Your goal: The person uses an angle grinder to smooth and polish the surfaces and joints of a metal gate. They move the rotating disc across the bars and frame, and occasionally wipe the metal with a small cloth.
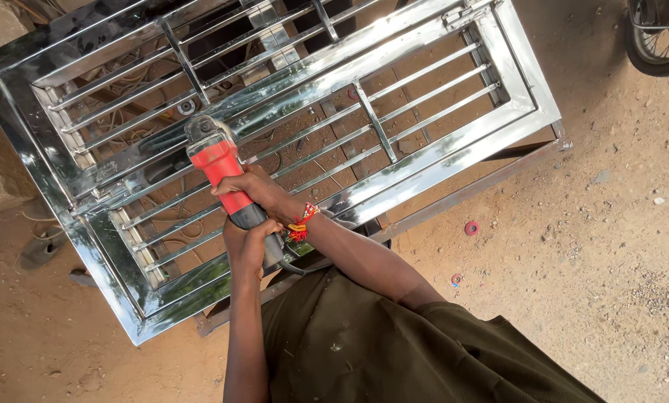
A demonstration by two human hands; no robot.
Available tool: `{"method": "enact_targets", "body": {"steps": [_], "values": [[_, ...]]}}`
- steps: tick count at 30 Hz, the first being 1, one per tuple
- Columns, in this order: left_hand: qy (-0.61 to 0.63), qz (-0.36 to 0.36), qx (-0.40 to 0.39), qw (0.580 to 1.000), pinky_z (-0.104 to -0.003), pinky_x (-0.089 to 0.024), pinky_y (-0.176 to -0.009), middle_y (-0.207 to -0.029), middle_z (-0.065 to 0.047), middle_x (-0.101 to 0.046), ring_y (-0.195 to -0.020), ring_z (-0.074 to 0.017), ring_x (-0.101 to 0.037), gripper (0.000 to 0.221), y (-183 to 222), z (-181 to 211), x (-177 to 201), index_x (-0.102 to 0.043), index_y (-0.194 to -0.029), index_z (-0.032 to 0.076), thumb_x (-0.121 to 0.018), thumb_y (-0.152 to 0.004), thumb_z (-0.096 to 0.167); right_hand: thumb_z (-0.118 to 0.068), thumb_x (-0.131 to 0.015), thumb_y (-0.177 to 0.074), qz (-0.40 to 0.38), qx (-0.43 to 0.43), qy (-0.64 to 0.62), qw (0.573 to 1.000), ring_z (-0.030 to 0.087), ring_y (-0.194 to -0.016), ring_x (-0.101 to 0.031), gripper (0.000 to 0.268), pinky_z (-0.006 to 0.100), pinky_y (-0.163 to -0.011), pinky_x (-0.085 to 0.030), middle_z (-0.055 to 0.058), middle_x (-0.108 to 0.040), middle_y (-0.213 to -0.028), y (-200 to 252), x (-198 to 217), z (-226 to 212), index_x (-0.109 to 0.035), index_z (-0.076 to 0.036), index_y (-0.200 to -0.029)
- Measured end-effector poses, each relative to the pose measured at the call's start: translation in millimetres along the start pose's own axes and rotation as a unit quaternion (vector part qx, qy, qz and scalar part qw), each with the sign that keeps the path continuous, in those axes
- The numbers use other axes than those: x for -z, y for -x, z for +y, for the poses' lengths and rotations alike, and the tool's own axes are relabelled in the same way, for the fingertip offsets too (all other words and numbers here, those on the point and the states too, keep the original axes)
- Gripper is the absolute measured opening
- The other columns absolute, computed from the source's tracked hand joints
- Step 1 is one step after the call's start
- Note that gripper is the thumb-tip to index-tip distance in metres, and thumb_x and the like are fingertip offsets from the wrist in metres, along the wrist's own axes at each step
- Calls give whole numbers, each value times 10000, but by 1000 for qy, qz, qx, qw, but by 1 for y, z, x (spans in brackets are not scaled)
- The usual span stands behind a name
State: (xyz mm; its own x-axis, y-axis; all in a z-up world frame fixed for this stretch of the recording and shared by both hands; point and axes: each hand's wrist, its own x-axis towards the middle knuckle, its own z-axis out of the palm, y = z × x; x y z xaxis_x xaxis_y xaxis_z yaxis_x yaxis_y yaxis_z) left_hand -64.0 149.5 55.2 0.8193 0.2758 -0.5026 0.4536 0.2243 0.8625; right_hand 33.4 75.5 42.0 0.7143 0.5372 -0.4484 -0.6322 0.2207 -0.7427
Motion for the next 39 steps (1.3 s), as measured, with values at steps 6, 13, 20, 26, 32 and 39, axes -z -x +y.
{"method": "enact_targets", "body": {"steps": [6,13,20,26,32,39], "values": [[13,-3,5,1000,-345,-604,-692,-843,-108,-700,-724,-196,-714,426,-1,-4,1,-563,-1092,-49,-667,-679,-23,-262,-784,-748,-5,-8,-3,1000,165,-646,-682,351,302,-587,-552,106,-685,-781,-2,0,3,-684,28,-919],[22,-24,-3,999,-354,-607,-695,-828,-123,-715,-730,-213,-726,352,-4,-9,3,-613,-1041,-68,-658,-694,-28,-270,-781,-746,0,2,21,1000,154,-680,-669,362,303,-621,-555,99,-690,-825,-9,5,12,-690,27,-933],[5,-9,14,1000,-352,-625,-706,-827,-129,-719,-736,-219,-741,411,-1,-6,6,-591,-1076,-67,-666,-675,-9,-275,-779,-737,-11,2,12,1000,159,-692,-681,386,307,-631,-564,103,-708,-843,-14,5,18,-707,39,-950],[11,-9,7,1000,-351,-626,-708,-833,-143,-715,-728,-221,-738,453,-1,-2,5,-553,-1115,-78,-679,-688,5,-285,-804,-757,-1,3,38,999,159,-651,-644,389,311,-588,-529,112,-671,-804,-14,5,19,-693,57,-903],[14,-9,7,1000,-344,-625,-701,-836,-127,-715,-723,-206,-735,480,0,-1,5,-550,-1119,-59,-688,-663,3,-268,-801,-723,-4,1,2,1000,169,-650,-686,404,313,-592,-579,120,-690,-817,-14,7,20,-673,52,-934],[13,-16,11,1000,-346,-621,-704,-819,-135,-719,-721,-215,-739,480,0,-3,3,-549,-1123,-66,-695,-672,10,-263,-797,-729,11,-1,4,1000,177,-664,-685,402,319,-610,-582,110,-678,-819,-9,5,16,-650,37,-954]]}}
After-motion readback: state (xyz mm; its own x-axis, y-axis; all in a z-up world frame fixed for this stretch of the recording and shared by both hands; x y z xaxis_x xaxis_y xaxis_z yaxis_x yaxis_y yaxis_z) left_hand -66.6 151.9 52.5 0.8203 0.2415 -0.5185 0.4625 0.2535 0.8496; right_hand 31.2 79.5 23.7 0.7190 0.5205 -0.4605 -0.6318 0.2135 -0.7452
